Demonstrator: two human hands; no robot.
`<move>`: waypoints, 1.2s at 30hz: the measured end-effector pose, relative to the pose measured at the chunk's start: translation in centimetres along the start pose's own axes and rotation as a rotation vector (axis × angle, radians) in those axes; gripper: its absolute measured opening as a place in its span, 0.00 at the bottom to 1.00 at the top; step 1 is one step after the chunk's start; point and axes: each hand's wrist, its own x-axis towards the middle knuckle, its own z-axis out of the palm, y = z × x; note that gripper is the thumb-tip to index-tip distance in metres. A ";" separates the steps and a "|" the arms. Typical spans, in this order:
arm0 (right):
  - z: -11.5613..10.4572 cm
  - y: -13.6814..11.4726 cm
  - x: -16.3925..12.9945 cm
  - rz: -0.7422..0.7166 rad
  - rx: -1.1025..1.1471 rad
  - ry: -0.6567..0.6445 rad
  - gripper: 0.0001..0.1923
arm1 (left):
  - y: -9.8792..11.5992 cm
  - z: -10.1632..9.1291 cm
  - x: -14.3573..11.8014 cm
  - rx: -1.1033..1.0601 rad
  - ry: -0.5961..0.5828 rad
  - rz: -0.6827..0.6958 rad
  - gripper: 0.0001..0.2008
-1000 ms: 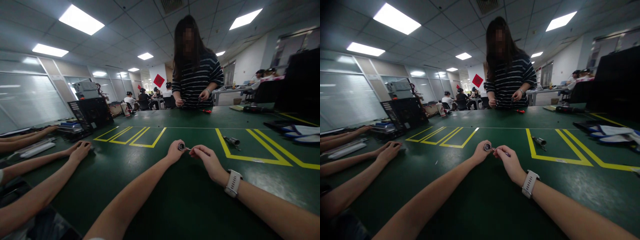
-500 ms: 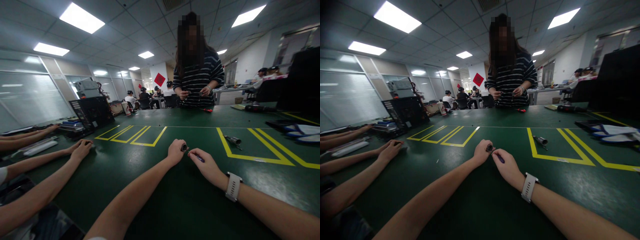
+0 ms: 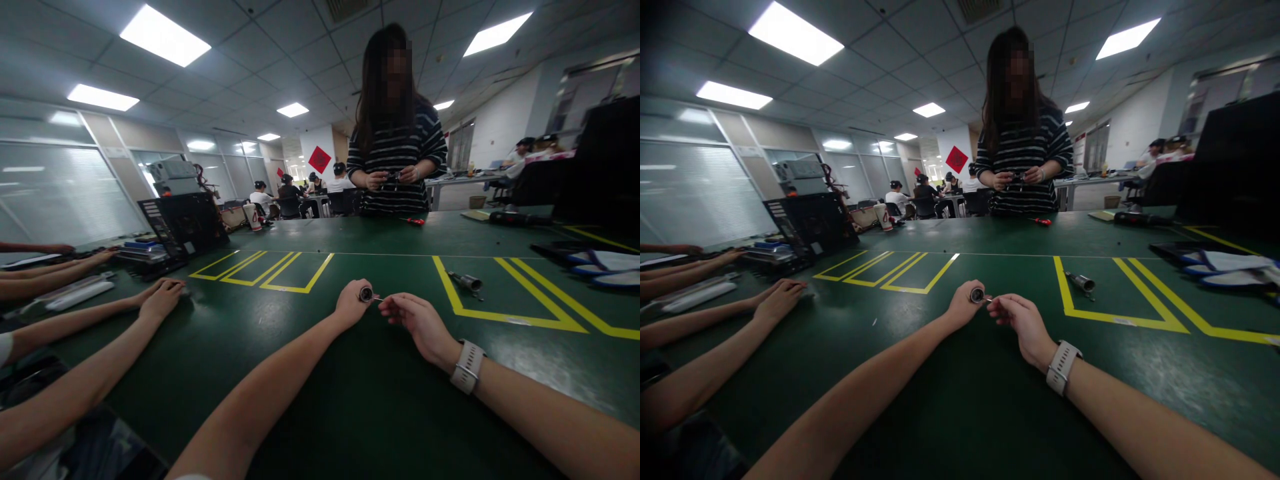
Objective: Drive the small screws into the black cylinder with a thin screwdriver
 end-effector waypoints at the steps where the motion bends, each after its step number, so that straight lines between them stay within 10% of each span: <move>1: 0.0 0.0 0.0 0.016 0.020 0.005 0.10 | 0.0 0.0 0.0 -0.010 0.000 0.006 0.08; 36: 0.6 0.6 -0.4 -0.070 -0.178 0.080 0.08 | -0.3 0.1 0.1 0.057 -0.015 -0.025 0.07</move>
